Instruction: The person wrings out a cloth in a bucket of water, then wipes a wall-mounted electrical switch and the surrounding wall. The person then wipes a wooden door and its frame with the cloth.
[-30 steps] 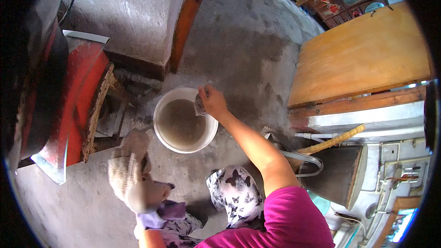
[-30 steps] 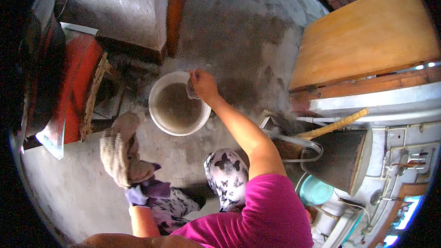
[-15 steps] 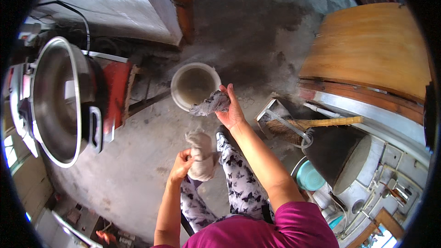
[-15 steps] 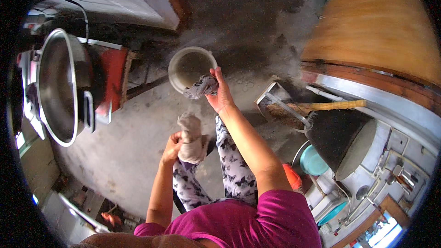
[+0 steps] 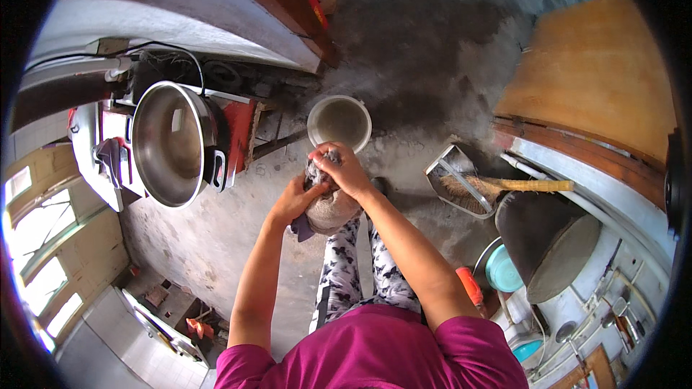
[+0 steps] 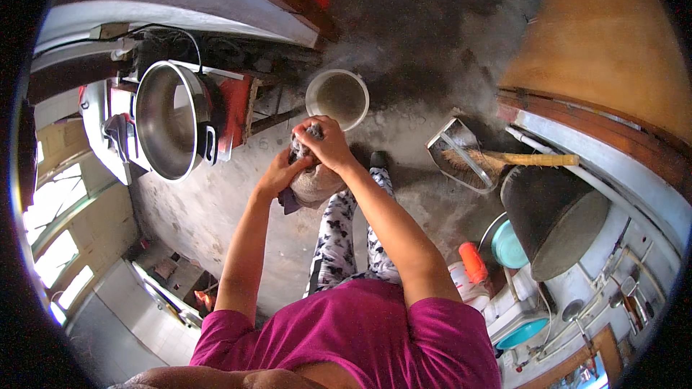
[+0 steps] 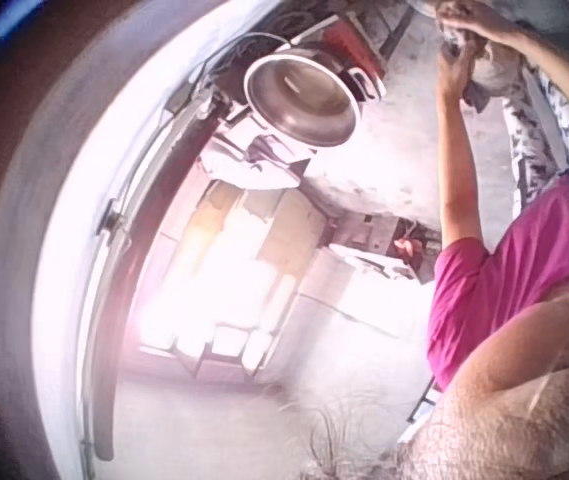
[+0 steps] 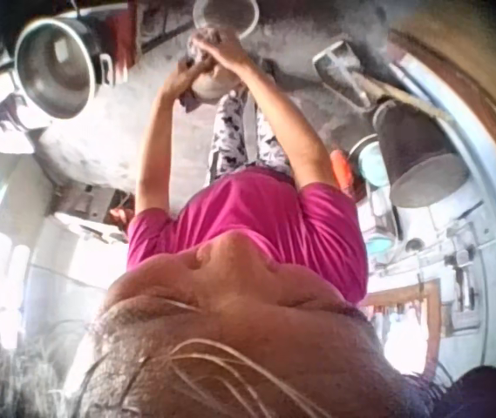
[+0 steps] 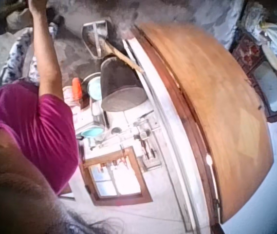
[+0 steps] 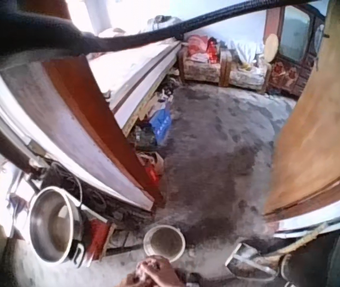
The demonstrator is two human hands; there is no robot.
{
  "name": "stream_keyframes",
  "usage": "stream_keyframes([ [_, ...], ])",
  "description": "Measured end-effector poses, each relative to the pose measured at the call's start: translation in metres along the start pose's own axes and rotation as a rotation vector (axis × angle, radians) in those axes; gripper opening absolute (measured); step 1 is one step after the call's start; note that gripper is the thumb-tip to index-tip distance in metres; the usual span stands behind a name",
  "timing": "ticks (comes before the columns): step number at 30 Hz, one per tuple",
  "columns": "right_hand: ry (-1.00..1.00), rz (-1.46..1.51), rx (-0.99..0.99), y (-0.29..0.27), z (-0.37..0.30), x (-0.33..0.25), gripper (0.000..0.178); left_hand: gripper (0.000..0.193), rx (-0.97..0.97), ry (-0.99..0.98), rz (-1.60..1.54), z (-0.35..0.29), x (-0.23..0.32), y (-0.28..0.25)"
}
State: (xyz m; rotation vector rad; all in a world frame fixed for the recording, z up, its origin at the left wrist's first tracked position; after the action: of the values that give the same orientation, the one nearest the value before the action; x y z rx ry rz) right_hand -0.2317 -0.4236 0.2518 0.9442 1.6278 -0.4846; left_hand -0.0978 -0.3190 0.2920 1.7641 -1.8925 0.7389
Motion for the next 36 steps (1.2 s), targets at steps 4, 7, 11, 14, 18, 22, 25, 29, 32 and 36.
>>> stream_keyframes([
  [4, 0.454, 0.977, -0.198, -0.021, -0.013, 0.031, 0.076, 0.044, -0.024, -0.061, -0.410, -0.009, 0.000, 0.006],
  [7, 0.625, 0.581, -0.096, -0.036, -0.018, 0.069, 0.106, 0.044, -0.162, -0.149, -0.682, -0.008, -0.041, 0.010],
  [11, 0.517, 1.075, -0.165, -0.032, -0.020, 0.085, 0.102, 0.048, -0.368, 0.010, -0.744, -0.019, 0.002, 0.027],
  [14, 0.303, 1.405, -0.249, -0.022, -0.016, -0.011, 0.092, 0.049, -0.339, 0.342, -0.170, -0.021, 0.076, 0.036],
  [18, 0.312, 0.995, -0.133, -0.029, -0.016, -0.011, 0.069, 0.054, -0.224, 0.500, -0.114, 0.009, 0.023, 0.044],
  [22, 0.178, 0.351, 0.032, -0.009, 0.000, -0.059, 0.043, 0.072, -0.411, -0.012, -0.489, 0.019, -0.011, 0.032],
  [25, -0.098, 0.247, -0.056, -0.006, 0.002, -0.072, 0.053, 0.074, -0.378, -0.026, -0.338, 0.003, 0.018, 0.016],
  [29, 0.150, 0.441, -0.463, -0.013, 0.006, -0.076, 0.064, 0.062, -0.652, -0.114, -0.705, -0.009, -0.007, 0.029],
  [32, 0.250, 0.963, -0.471, -0.015, 0.008, -0.073, 0.056, 0.053, -0.809, -0.006, -0.612, -0.031, 0.070, 0.022],
  [36, 0.371, 1.327, -0.401, -0.004, -0.015, -0.112, 0.037, 0.050, -0.839, -0.042, -0.399, -0.030, 0.095, 0.022],
])
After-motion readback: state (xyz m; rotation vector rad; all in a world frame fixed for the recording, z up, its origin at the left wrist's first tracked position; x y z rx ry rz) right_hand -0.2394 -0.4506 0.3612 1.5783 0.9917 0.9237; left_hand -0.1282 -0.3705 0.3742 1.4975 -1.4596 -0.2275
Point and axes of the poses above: each hand's wrist, its own z-axis towards the middle knuckle, its own y-axis out of the palm, x = y × z, the point moved 2 cm from there along z, towards the middle knuckle, and after that the axes turned 3 degrees about z, right-handed, at the moved point
